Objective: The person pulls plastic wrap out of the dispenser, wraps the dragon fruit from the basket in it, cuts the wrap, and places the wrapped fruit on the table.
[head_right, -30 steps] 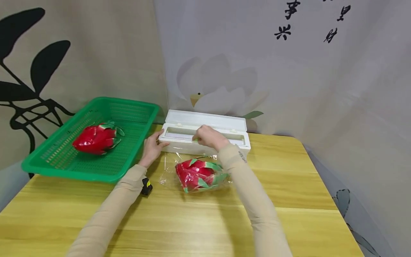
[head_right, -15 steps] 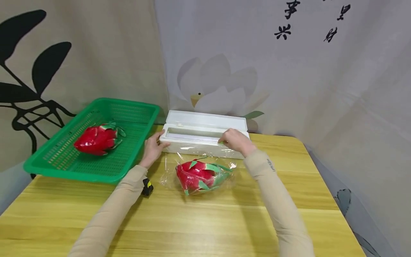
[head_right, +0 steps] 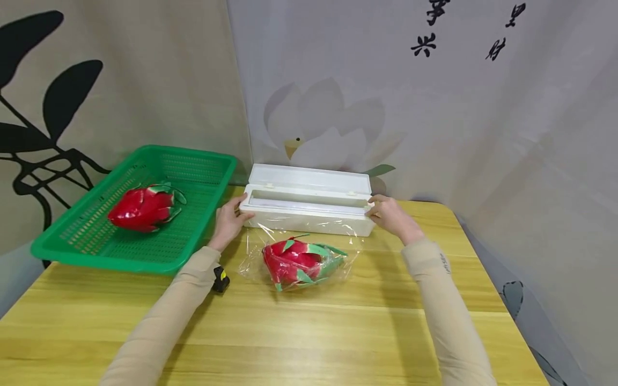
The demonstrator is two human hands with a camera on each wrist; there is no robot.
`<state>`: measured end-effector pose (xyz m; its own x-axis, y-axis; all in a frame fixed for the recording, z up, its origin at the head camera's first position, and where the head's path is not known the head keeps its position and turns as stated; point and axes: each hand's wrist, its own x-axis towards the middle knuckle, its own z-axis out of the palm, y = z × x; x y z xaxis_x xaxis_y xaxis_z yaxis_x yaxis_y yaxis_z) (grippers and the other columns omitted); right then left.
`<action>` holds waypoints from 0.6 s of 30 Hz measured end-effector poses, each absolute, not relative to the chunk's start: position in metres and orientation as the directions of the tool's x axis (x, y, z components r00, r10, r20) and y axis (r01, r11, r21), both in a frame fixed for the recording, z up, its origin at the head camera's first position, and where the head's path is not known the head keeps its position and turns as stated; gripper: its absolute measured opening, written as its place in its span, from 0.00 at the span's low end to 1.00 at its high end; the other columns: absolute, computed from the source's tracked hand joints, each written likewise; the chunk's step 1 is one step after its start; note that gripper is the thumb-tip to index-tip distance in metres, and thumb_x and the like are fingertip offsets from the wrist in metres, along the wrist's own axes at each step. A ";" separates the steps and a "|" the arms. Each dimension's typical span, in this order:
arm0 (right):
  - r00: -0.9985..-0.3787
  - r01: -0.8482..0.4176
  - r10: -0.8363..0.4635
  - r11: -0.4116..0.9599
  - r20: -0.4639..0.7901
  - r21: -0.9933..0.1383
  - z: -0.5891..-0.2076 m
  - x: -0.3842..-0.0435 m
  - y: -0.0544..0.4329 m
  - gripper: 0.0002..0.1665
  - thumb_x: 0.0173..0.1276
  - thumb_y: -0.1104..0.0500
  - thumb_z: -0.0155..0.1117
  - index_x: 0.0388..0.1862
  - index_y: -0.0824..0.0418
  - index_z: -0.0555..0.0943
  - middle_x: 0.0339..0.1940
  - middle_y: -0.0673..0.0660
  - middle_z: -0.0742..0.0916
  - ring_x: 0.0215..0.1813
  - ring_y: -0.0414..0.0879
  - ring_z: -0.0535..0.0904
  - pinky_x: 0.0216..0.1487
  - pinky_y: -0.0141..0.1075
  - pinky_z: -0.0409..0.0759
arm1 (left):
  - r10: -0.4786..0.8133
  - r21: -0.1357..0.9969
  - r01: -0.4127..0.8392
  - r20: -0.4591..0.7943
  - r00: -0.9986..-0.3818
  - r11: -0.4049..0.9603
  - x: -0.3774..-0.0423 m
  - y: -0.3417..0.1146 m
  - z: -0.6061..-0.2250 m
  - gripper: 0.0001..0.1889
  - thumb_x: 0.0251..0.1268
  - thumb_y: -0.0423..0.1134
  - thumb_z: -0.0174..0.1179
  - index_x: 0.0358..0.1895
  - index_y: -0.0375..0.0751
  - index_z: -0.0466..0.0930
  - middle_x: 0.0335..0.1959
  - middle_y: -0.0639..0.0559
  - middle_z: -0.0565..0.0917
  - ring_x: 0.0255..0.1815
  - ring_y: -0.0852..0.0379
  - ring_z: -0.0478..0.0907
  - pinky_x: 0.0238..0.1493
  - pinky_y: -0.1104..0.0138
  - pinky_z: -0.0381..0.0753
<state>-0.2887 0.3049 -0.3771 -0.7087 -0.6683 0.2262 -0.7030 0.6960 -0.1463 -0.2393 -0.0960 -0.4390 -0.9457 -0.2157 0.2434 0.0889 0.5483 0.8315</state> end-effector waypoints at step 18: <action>-0.676 -0.629 -0.580 0.776 0.454 0.056 -0.392 -0.267 0.282 0.02 0.56 0.62 0.71 0.28 0.60 0.86 0.31 0.54 0.88 0.30 0.51 0.84 0.24 0.43 0.79 | -0.177 0.758 0.136 0.315 -0.932 0.638 -0.225 -0.085 -0.425 0.13 0.60 0.33 0.63 0.48 0.35 0.84 0.69 0.32 0.65 0.70 0.34 0.62 0.73 0.50 0.59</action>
